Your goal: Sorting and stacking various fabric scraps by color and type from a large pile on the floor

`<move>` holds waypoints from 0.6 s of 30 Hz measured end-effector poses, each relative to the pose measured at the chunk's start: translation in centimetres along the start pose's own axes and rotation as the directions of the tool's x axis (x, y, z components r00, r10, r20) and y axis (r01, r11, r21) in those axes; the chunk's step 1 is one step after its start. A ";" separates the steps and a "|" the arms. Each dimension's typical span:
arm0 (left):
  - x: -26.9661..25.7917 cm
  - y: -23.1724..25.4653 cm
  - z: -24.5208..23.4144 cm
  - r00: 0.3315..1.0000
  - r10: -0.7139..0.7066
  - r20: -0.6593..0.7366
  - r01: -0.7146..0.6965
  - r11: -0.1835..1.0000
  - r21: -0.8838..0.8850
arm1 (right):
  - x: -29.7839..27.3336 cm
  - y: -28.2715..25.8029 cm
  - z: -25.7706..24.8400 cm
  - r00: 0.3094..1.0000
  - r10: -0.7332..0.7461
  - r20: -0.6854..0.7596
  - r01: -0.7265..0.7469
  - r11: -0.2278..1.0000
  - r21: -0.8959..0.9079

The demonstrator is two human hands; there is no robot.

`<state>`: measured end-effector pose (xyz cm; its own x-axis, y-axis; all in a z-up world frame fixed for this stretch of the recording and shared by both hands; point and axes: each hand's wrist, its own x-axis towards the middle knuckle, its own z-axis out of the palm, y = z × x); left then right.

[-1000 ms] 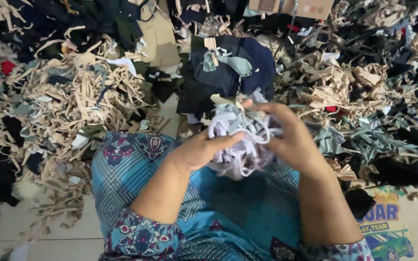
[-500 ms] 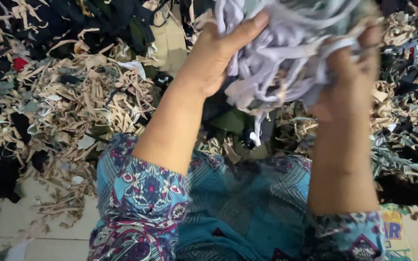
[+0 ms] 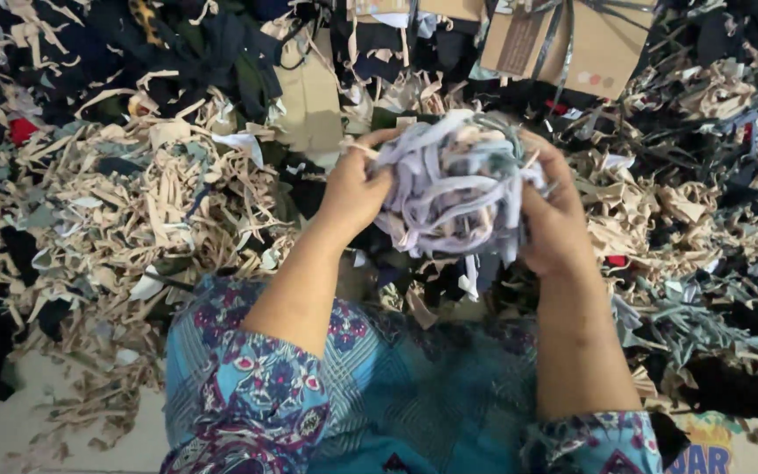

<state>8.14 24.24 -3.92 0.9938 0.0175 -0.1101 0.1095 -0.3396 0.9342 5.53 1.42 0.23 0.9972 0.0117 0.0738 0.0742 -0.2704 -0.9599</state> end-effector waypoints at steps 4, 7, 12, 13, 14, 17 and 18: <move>-0.1 -0.1 -0.8 0.994 0.077 0.079 -0.085 0.991 0.103 | -0.8 -0.7 -0.9 0.997 0.066 0.043 -0.063 0.996 -0.062; -0.7 1.8 -0.6 0.991 0.067 0.118 -0.086 0.983 0.163 | -0.3 0.2 -2.8 0.985 0.148 0.086 -0.142 0.988 -0.066; 1.6 0.4 1.3 0.985 0.038 0.166 -0.099 0.923 0.372 | 1.1 0.2 -1.9 0.996 -0.018 -0.083 -0.019 0.908 -0.419; 1.6 0.2 1.3 0.985 0.041 0.170 -0.102 0.923 0.370 | 1.5 1.3 -1.5 0.996 -0.018 -0.087 -0.020 0.907 -0.421; 1.6 0.0 1.3 0.984 0.077 0.159 -0.109 0.973 0.203 | 1.9 2.5 -1.2 0.998 0.002 -0.065 -0.037 0.843 -0.536; 1.2 0.9 -0.1 0.986 0.130 0.103 -0.129 0.991 -0.019 | 2.9 3.2 -1.0 0.990 -0.022 -0.138 -0.060 0.825 -0.561; 0.9 1.4 -0.7 0.987 0.146 0.067 -0.141 0.987 -0.072 | 3.0 3.1 -1.2 0.971 -0.055 -0.232 -0.065 0.876 -0.478</move>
<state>9.16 24.41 -2.43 0.9954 -0.0953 0.0047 -0.0303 -0.2697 0.9625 8.69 -0.53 -2.19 0.9624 -0.1973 0.1868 -0.0039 -0.6974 -0.7167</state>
